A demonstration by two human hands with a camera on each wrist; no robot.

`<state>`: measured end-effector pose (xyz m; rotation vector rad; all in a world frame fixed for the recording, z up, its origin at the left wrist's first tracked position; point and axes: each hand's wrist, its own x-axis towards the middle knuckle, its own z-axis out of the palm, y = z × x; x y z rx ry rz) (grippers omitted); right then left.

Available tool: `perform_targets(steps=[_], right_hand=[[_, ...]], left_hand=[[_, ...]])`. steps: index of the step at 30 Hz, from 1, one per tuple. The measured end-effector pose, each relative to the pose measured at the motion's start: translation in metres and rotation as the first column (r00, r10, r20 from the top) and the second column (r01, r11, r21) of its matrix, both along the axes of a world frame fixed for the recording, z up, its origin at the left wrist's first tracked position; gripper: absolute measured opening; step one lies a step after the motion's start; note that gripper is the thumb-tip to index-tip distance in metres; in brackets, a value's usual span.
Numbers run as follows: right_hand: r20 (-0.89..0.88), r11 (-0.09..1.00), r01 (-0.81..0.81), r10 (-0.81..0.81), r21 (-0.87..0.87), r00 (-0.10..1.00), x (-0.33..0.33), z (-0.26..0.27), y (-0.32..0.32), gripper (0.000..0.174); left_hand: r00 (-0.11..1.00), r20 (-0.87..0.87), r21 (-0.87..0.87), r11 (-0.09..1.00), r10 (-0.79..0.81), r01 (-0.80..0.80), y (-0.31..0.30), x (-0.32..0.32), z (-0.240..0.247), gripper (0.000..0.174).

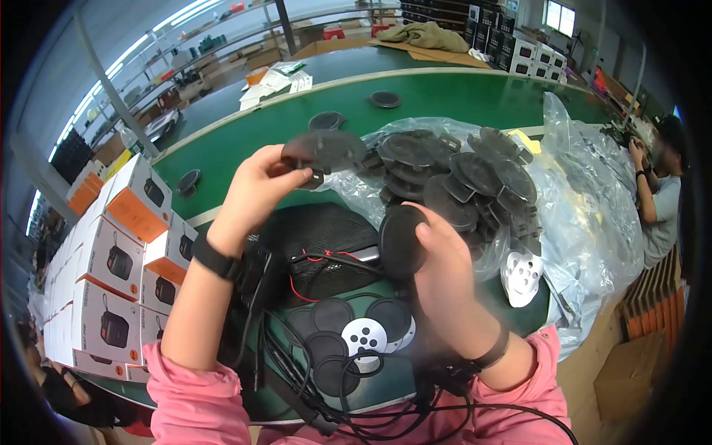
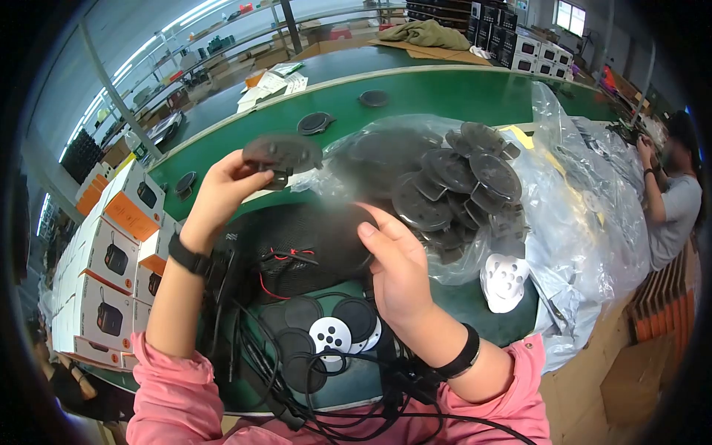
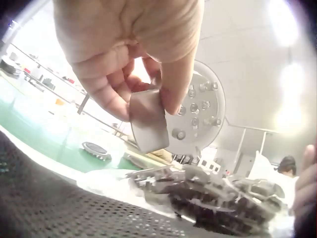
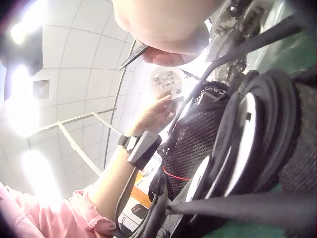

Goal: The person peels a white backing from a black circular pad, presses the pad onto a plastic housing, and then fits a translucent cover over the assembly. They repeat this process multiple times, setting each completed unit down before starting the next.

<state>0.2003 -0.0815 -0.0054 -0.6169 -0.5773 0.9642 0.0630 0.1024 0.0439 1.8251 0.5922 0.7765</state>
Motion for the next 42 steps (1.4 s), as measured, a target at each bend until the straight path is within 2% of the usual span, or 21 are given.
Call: perform_targets(steps=[3, 5, 6, 8, 10, 16, 18, 21, 22, 24, 25, 27, 29, 30, 32, 35, 36, 38, 39, 40, 42], right_hand=[[-0.027, 0.986, -0.076, 0.081, 0.15, 0.996, 0.0, -0.004, -0.001, 0.029], [0.007, 0.976, -0.136, 0.137, 0.167, 0.991, 0.001, -0.001, -0.002, 0.028], [0.045, 0.964, -0.186, 0.181, 0.189, 0.982, 0.001, 0.0, -0.003, 0.027], [0.004, 0.945, -0.273, 0.276, 0.182, 0.961, 0.003, -0.006, -0.004, 0.021], [0.015, 0.819, -0.476, 0.498, 0.319, 0.867, 0.002, -0.012, 0.0, 0.028], [-0.067, 0.793, -0.591, 0.604, 0.147, 0.794, -0.004, -0.013, -0.002, 0.019], [-0.089, 0.657, -0.718, 0.749, 0.229, 0.657, 0.0, -0.015, -0.002, 0.022], [-0.157, 0.793, -0.608, 0.606, 0.042, 0.78, 0.0, -0.009, -0.003, 0.023], [-0.159, 0.793, -0.607, 0.605, 0.041, 0.78, 0.001, -0.009, -0.002, 0.023], [-0.122, 0.708, -0.688, 0.706, 0.16, 0.698, 0.005, -0.012, -0.003, 0.02], [-0.124, 0.705, -0.692, 0.709, 0.156, 0.695, 0.002, -0.012, -0.003, 0.02], [0.195, 0.819, -0.552, 0.574, -0.158, 0.795, -0.009, -0.012, -0.008, 0.017], [0.163, 0.757, -0.635, 0.653, -0.153, 0.74, -0.011, -0.016, -0.008, 0.015], [0.138, 0.695, -0.705, 0.719, -0.141, 0.681, -0.011, -0.019, -0.008, 0.014], [0.093, 0.595, -0.783, 0.803, -0.183, 0.588, -0.011, -0.032, -0.002, 0.013], [0.356, 0.901, -0.433, 0.399, 0.018, 0.845, -0.018, -0.008, -0.009, 0.012], [0.58, 0.969, -0.228, 0.135, 0.091, 0.804, -0.014, -0.009, -0.008, 0.012], [0.691, 0.966, -0.116, -0.079, 0.232, 0.719, -0.009, -0.01, -0.013, 0.015], [0.652, 0.958, -0.131, -0.07, 0.254, 0.755, -0.01, -0.009, -0.015, 0.016], [0.653, 0.96, -0.132, -0.064, 0.247, 0.755, -0.011, -0.005, -0.015, 0.016], [0.839, 0.936, -0.187, -0.162, 0.297, 0.519, -0.01, 0.003, -0.014, 0.015]], left_hand=[[0.995, 0.037, 0.582, 0.807, 0.097, -0.101, -0.032, -0.021, 0.0, 0.021], [0.984, 0.14, 0.787, 0.589, 0.114, -0.18, -0.057, -0.031, -0.004, 0.023], [0.966, 0.207, 0.894, 0.37, 0.156, -0.251, -0.062, -0.037, -0.008, 0.031], [0.964, 0.229, 0.96, 0.13, 0.136, -0.247, -0.075, -0.047, -0.013, 0.034], [0.976, 0.21, 0.977, 0.012, 0.065, -0.211, -0.076, -0.053, -0.015, 0.04], [0.969, 0.066, 0.985, -0.173, 0.237, -0.025, -0.107, -0.054, -0.025, 0.039], [0.972, 0.054, 0.99, -0.143, 0.229, -0.021, -0.109, -0.05, -0.03, 0.034], [0.954, -0.283, 0.931, 0.268, 0.102, 0.248, -0.113, -0.052, -0.016, 0.032], [0.954, -0.284, 0.93, 0.27, 0.1, 0.248, -0.112, -0.053, -0.013, 0.032], [0.997, -0.047, 0.758, 0.648, -0.053, 0.07, -0.109, -0.057, -0.009, 0.04], [0.998, 0.024, 0.749, 0.66, 0.05, -0.051, -0.107, -0.058, -0.009, 0.05], [0.992, 0.057, 0.473, 0.872, 0.112, -0.125, -0.11, -0.057, -0.005, 0.05], [0.998, 0.058, 0.078, 0.996, 0.027, -0.032, -0.108, -0.059, -0.015, 0.039], [0.998, 0.056, 0.075, 0.996, 0.035, -0.039, -0.109, -0.061, -0.012, 0.039], [0.996, 0.01, -0.507, 0.858, -0.089, 0.082, -0.112, -0.065, -0.004, 0.022], [0.999, 0.054, -0.469, 0.883, 0.008, 0.018, -0.108, -0.067, -0.015, 0.019], [0.998, 0.054, -0.473, 0.881, 0.009, 0.018, -0.108, -0.066, -0.017, 0.019], [0.979, 0.197, -0.423, 0.905, 0.044, 0.044, -0.11, -0.061, -0.024, 0.017], [0.987, 0.155, -0.28, 0.96, 0.042, 0.003, -0.109, -0.062, -0.032, 0.014], [0.991, 0.13, 0.085, 0.996, 0.004, -0.015, -0.102, -0.061, -0.042, 0.014], [0.987, 0.127, 0.233, 0.97, -0.097, 0.065, -0.101, -0.063, -0.042, 0.016]])
